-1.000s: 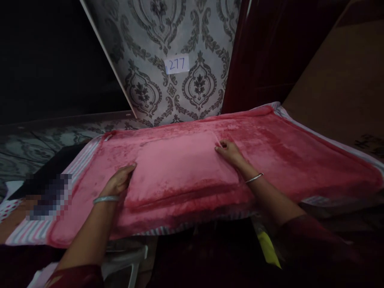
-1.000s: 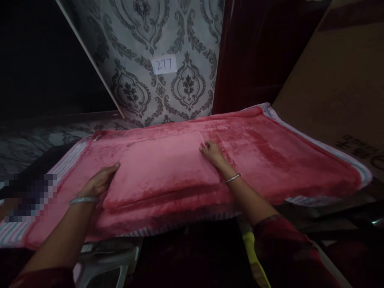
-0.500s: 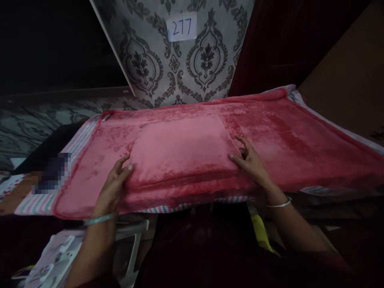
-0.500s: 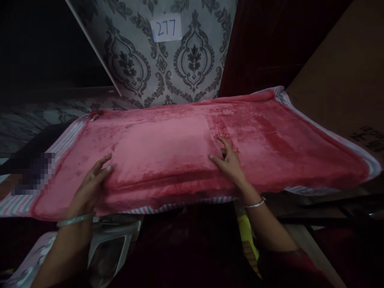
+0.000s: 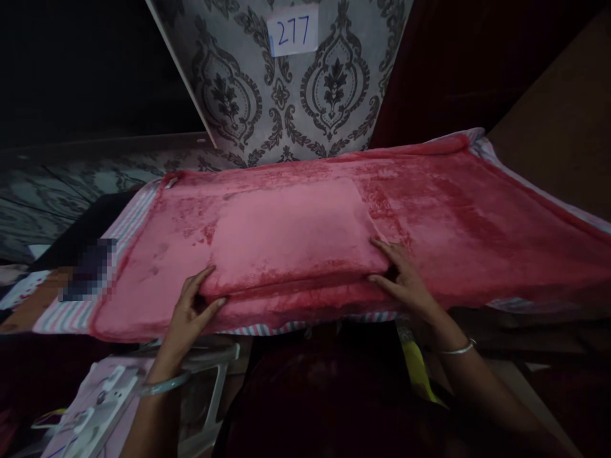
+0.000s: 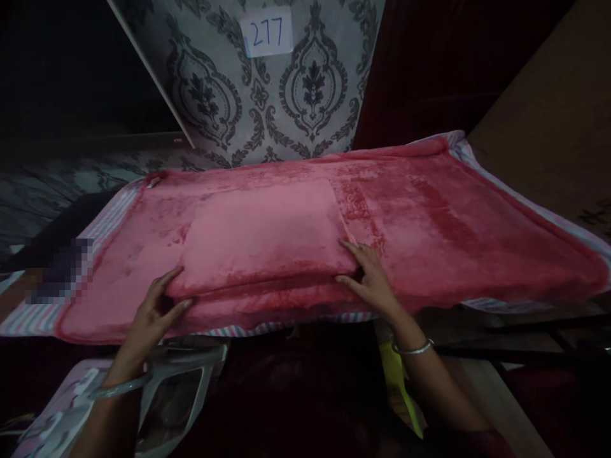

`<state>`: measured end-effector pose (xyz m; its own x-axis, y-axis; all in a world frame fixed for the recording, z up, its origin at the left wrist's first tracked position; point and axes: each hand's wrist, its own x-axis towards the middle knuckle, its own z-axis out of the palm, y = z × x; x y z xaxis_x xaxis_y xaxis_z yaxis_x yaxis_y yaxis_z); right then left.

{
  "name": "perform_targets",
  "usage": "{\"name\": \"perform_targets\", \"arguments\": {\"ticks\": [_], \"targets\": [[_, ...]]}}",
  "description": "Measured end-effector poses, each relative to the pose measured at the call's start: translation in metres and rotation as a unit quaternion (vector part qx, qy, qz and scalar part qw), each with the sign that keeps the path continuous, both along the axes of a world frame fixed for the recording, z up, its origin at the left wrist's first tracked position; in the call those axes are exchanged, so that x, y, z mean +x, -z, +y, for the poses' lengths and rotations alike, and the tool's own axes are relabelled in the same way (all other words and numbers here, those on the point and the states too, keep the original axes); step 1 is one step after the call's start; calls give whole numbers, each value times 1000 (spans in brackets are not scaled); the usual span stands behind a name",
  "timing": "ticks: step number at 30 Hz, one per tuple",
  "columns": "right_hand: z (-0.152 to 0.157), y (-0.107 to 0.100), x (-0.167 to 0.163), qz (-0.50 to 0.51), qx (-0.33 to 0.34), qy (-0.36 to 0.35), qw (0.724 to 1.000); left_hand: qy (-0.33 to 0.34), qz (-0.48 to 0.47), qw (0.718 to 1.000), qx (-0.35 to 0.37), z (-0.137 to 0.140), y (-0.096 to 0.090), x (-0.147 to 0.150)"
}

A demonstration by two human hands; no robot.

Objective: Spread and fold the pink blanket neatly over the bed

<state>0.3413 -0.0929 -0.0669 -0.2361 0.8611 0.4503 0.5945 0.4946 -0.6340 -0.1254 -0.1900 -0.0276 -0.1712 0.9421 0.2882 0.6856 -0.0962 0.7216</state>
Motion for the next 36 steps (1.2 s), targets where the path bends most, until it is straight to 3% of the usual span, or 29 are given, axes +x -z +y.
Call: {"name": "perform_targets", "arguments": {"ticks": [6, 10, 20, 24, 26, 29, 32, 34, 36], "targets": [[1, 7, 4, -106, 44, 10, 993, 33, 126, 991, 35, 0, 5, -3], [4, 0, 5, -91, 49, -3, 995, 23, 118, 992, 38, 1, 3, 0], [1, -18, -3, -97, 46, 59, 992, -4, 128, 989, 72, 6, -3, 0], [5, -30, -4, -90, 25, 57, 994, -49, 98, 990, 89, 13, -14, -5], [19, -43, -8, -28, 12, 51, 998, -77, 29, 994, 66, 26, -28, -4], [65, -71, -21, 112, -54, 66, 990, -97, -126, 987, 11, 65, -58, 5], [125, -97, -46, 240, -98, 53, 964, -85, -216, 972, 37, 119, -92, 16], [155, -107, -66, 251, -71, 48, 964, -78, -207, 973, 70, 150, -105, 24], [168, -107, -87, 166, -21, 55, 984, -64, -126, 986, 89, 170, -105, 31]]}}
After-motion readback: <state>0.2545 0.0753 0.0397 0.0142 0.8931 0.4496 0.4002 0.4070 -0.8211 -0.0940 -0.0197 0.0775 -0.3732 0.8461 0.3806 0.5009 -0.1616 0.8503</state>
